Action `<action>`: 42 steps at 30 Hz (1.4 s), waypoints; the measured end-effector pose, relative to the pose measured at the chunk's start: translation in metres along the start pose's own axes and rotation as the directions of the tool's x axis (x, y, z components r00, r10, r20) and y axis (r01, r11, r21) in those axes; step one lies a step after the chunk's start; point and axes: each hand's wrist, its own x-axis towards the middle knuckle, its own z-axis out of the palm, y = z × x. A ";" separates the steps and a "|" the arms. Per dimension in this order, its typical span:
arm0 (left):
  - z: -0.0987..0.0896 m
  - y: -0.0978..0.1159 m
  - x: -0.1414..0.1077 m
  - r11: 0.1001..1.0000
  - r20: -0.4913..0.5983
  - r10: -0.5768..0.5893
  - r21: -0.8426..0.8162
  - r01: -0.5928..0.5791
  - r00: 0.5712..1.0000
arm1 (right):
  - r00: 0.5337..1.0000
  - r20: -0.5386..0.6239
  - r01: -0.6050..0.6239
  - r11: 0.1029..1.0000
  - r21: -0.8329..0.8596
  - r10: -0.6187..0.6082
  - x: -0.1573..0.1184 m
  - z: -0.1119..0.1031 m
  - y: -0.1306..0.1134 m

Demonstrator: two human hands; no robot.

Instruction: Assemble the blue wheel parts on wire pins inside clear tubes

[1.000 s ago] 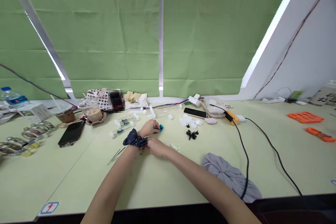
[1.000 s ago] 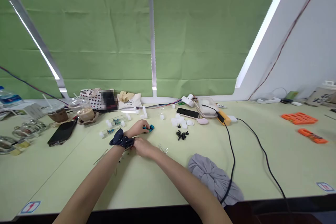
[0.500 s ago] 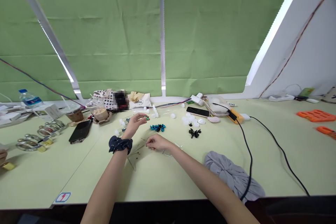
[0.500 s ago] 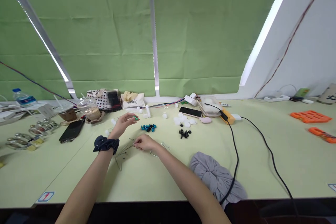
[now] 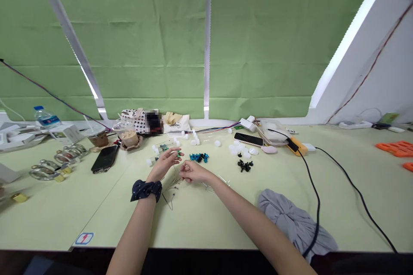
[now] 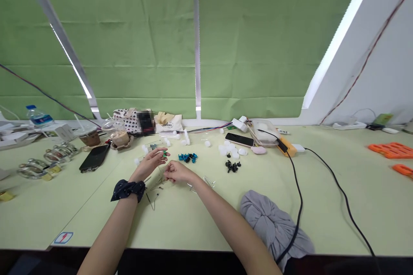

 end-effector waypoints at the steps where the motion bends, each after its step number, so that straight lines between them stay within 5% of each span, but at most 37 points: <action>1: -0.002 -0.001 0.000 1.000 0.001 -0.006 -0.006 0.006 1.000 | 1.000 0.008 -0.002 1.000 0.017 0.002 0.001 -0.001 0.000; 9: -0.013 -0.017 0.006 1.000 -0.050 -0.019 0.019 0.020 0.999 | 0.991 0.130 -0.028 0.997 -0.065 0.036 0.012 -0.005 0.007; 14: -0.018 -0.023 0.008 0.999 -0.068 -0.028 0.032 0.031 0.997 | 0.995 0.083 -0.030 0.973 -0.227 0.050 0.016 0.003 0.007; 20: -0.022 -0.028 0.011 0.999 -0.073 0.010 -0.032 -0.012 0.997 | 0.941 -0.098 0.219 0.801 -0.558 -0.325 0.014 0.012 -0.005; 24: -0.011 -0.024 0.008 0.999 -0.014 0.053 0.011 -0.053 0.999 | 0.883 -0.261 0.266 0.873 -0.409 -0.391 0.006 0.001 -0.019; 30: 0.021 -0.015 0.001 0.991 0.108 0.091 0.088 -0.101 0.990 | 0.729 -0.529 0.358 0.900 -0.247 -0.435 -0.014 -0.027 -0.035; 42: 0.053 -0.022 0.002 0.994 0.186 0.071 0.070 -0.086 0.980 | 0.756 -0.499 0.351 0.906 -0.236 -0.423 -0.033 -0.043 -0.026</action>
